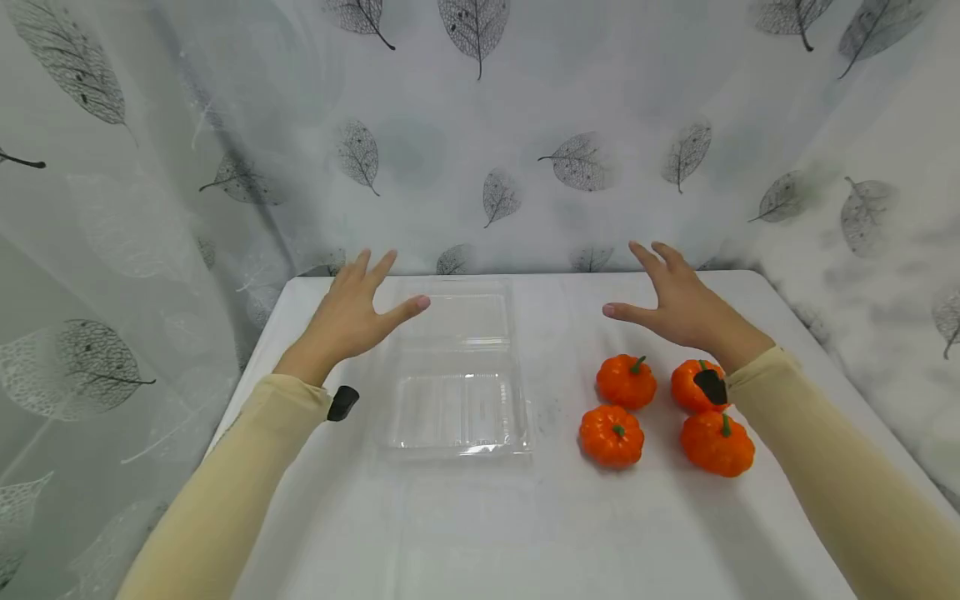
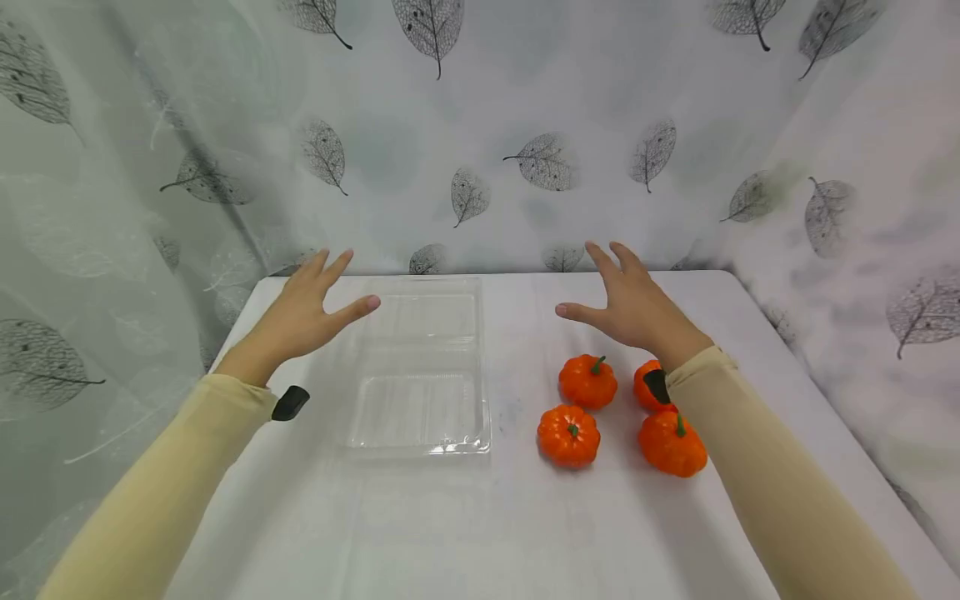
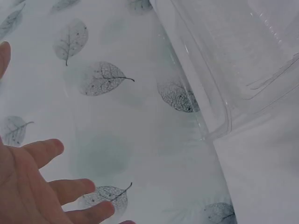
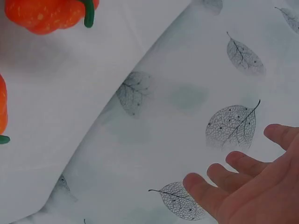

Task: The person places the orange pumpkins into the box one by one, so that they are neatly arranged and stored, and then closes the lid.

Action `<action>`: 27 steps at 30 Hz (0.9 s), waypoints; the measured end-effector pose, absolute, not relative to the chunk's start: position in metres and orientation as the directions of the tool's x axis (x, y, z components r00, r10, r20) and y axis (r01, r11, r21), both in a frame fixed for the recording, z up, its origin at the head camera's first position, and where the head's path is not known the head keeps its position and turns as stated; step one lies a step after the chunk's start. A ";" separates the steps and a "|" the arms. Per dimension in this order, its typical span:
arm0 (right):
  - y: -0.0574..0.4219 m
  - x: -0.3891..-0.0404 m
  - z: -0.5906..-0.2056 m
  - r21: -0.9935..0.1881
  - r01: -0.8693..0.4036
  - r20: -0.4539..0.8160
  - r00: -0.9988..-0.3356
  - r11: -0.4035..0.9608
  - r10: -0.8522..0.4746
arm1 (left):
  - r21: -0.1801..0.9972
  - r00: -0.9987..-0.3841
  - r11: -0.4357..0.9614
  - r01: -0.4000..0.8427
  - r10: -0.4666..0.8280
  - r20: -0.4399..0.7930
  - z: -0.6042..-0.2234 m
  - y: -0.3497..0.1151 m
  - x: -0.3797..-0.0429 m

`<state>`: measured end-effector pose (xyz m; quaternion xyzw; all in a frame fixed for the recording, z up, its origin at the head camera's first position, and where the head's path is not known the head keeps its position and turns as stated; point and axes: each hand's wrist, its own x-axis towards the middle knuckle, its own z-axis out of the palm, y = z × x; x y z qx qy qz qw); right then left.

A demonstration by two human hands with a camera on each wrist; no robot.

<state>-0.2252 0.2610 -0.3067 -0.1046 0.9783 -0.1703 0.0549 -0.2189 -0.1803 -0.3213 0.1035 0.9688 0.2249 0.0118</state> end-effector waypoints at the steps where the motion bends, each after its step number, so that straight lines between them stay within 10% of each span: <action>1: 0.260 -0.223 -0.307 -0.360 -0.192 -0.073 -0.970 0.913 -0.233 | 0.455 -0.979 0.870 0.190 0.203 0.021 -0.322 -0.183 -0.215; 27: 0.247 -0.149 -0.364 -0.806 -0.213 -0.009 -0.928 0.552 -0.371 | 0.832 -0.964 0.553 -0.042 0.196 -0.179 -0.356 -0.213 -0.155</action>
